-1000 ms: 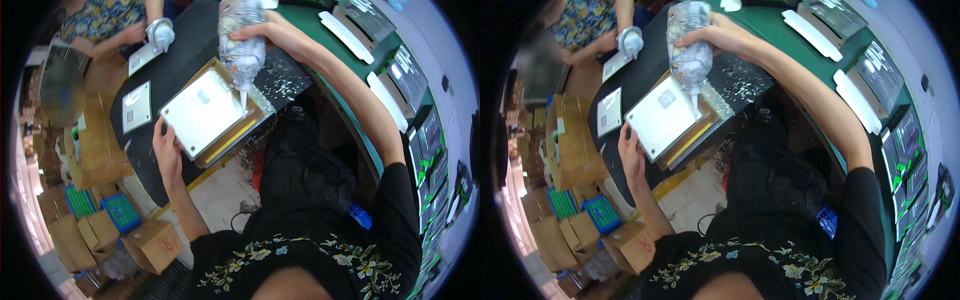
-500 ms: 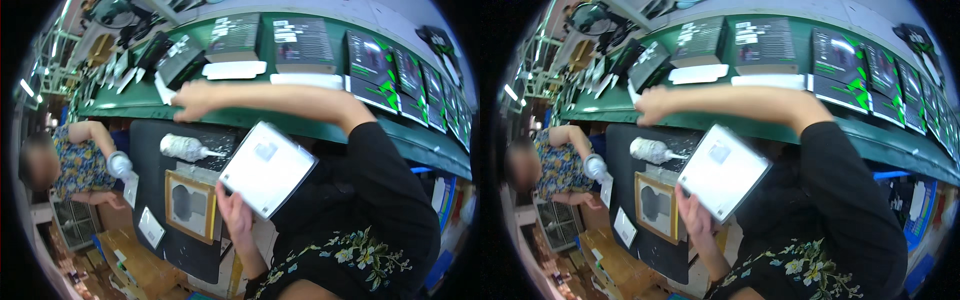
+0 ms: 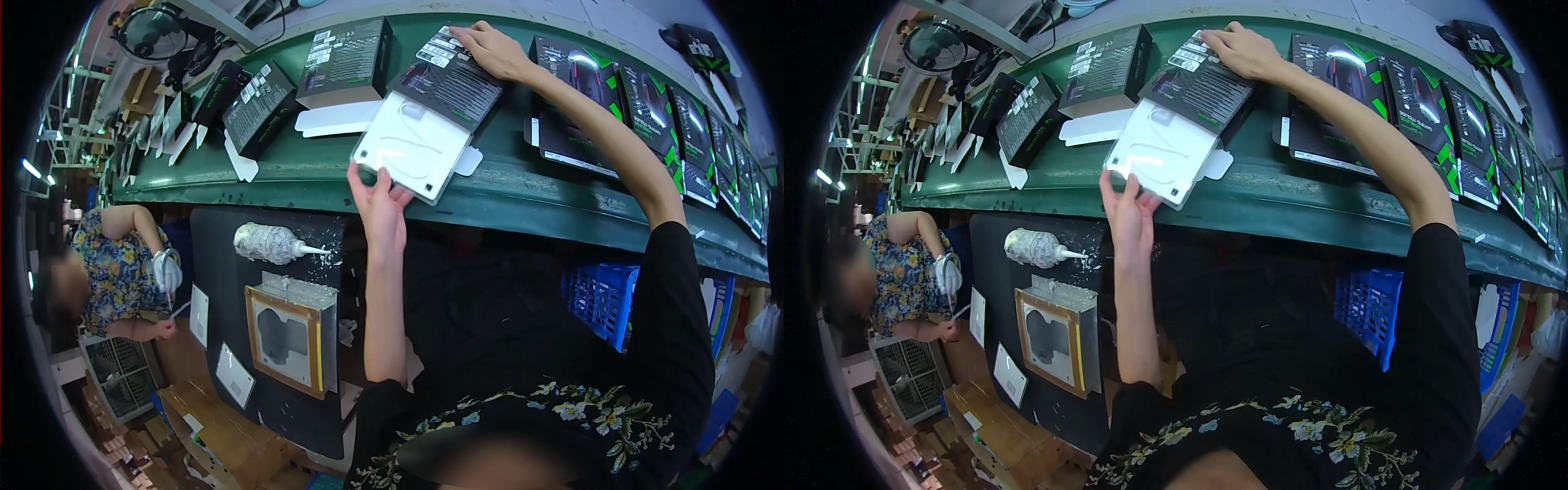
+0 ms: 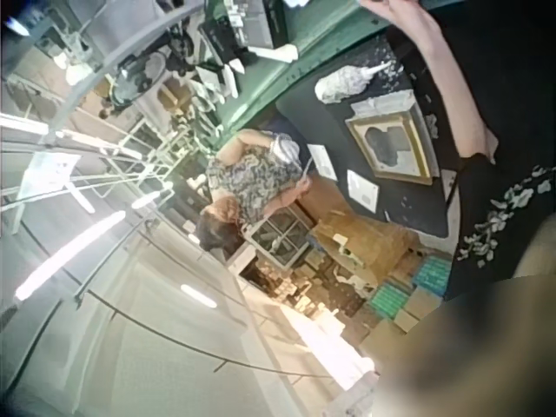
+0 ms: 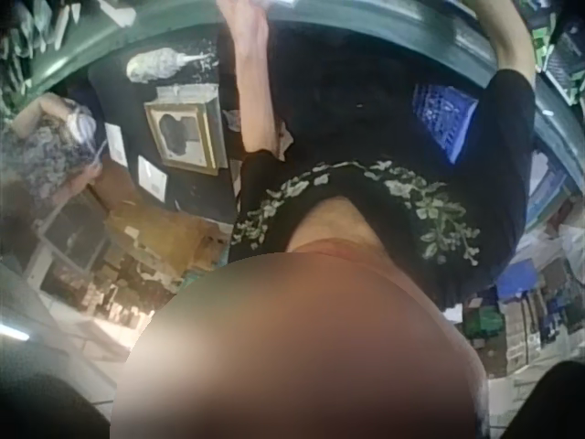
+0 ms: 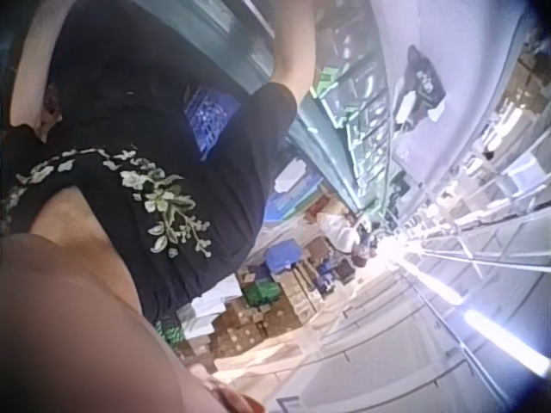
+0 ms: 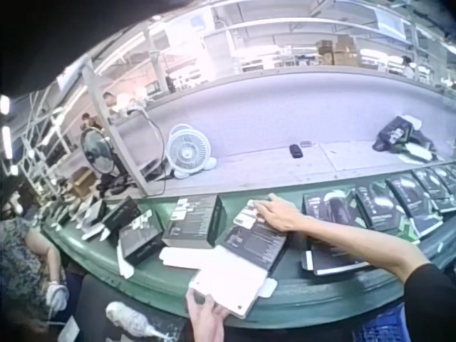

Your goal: Applying glue to plastic inserts and packaging computer mice into branded boxes.

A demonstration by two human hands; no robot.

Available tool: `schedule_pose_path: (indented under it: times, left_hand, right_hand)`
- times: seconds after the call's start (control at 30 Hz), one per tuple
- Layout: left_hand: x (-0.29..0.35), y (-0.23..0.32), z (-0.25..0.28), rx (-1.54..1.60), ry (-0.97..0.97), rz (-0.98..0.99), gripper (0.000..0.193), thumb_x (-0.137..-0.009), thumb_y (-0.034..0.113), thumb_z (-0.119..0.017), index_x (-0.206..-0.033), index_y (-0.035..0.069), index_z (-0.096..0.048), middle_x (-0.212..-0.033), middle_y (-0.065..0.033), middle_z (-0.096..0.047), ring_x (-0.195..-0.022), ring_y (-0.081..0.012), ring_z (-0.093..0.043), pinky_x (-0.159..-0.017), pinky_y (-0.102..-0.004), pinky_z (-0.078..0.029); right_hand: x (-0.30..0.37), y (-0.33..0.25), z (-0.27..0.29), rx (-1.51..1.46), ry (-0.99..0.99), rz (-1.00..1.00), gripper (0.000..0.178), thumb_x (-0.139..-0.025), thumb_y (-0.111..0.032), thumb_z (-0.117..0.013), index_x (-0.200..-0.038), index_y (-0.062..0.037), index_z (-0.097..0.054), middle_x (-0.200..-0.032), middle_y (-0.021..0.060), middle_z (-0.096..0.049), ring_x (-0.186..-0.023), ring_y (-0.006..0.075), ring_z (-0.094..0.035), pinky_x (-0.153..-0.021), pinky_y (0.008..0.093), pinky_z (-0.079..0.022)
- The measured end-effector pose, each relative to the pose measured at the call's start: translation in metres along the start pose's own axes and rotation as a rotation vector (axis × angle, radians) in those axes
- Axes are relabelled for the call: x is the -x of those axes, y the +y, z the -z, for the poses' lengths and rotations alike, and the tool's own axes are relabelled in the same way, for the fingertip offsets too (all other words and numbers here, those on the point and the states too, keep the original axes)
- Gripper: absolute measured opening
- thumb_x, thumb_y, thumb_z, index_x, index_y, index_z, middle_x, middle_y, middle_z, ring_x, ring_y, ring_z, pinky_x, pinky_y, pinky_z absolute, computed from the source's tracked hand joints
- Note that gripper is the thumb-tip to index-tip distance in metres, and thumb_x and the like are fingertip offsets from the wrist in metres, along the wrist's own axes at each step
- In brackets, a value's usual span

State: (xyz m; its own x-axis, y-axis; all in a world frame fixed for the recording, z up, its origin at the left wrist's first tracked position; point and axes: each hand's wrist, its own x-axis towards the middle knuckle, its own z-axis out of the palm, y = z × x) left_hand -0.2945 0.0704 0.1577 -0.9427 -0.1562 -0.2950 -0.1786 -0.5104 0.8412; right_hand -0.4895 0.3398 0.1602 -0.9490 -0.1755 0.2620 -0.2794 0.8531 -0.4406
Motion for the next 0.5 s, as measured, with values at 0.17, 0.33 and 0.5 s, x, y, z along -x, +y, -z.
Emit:
schedule_pose_path:
  times: [0.17, 0.33, 0.5]
  left_hand:
    - [-0.051, -0.012, -0.031, 0.097, -0.216, 0.111, 0.058, -0.104, 0.015, -0.043, -0.152, 0.017, -0.012, -0.138, -0.0194, -0.044, -0.114, -0.0354, -0.058, -0.092, -0.0489, -0.052]
    - [-0.082, -0.045, -0.090, 0.375, -0.285, 0.211, 0.052, -0.102, 0.009, -0.045, -0.149, 0.018, -0.024, -0.138, -0.0110, -0.045, -0.125, -0.0266, -0.048, -0.102, -0.0473, -0.045]
    - [-0.043, -0.033, -0.099, 0.125, -0.578, -0.094, 0.049, -0.094, 0.008, -0.050, -0.141, 0.015, -0.038, -0.143, -0.0089, -0.044, -0.131, -0.0275, -0.043, -0.114, -0.0465, -0.031]
  right_hand:
    - [-0.005, 0.000, 0.001, -0.151, 0.030, -0.059, 0.059, -0.098, -0.060, -0.026, -0.139, -0.0255, -0.051, -0.122, 0.0124, -0.060, -0.116, 0.0355, -0.056, -0.101, 0.0414, -0.041]
    - [-0.010, 0.010, 0.005, -0.270, 0.072, -0.091, 0.057, -0.101, -0.056, -0.028, -0.143, -0.0227, -0.048, -0.123, 0.0106, -0.062, -0.119, 0.0323, -0.055, -0.107, 0.0360, -0.036]
    - [-0.026, 0.012, 0.071, -1.131, -0.149, -0.326, 0.074, -0.097, -0.066, -0.026, -0.123, -0.0037, -0.057, -0.111, 0.0130, -0.067, -0.100, 0.0245, -0.065, -0.091, 0.0382, -0.050]
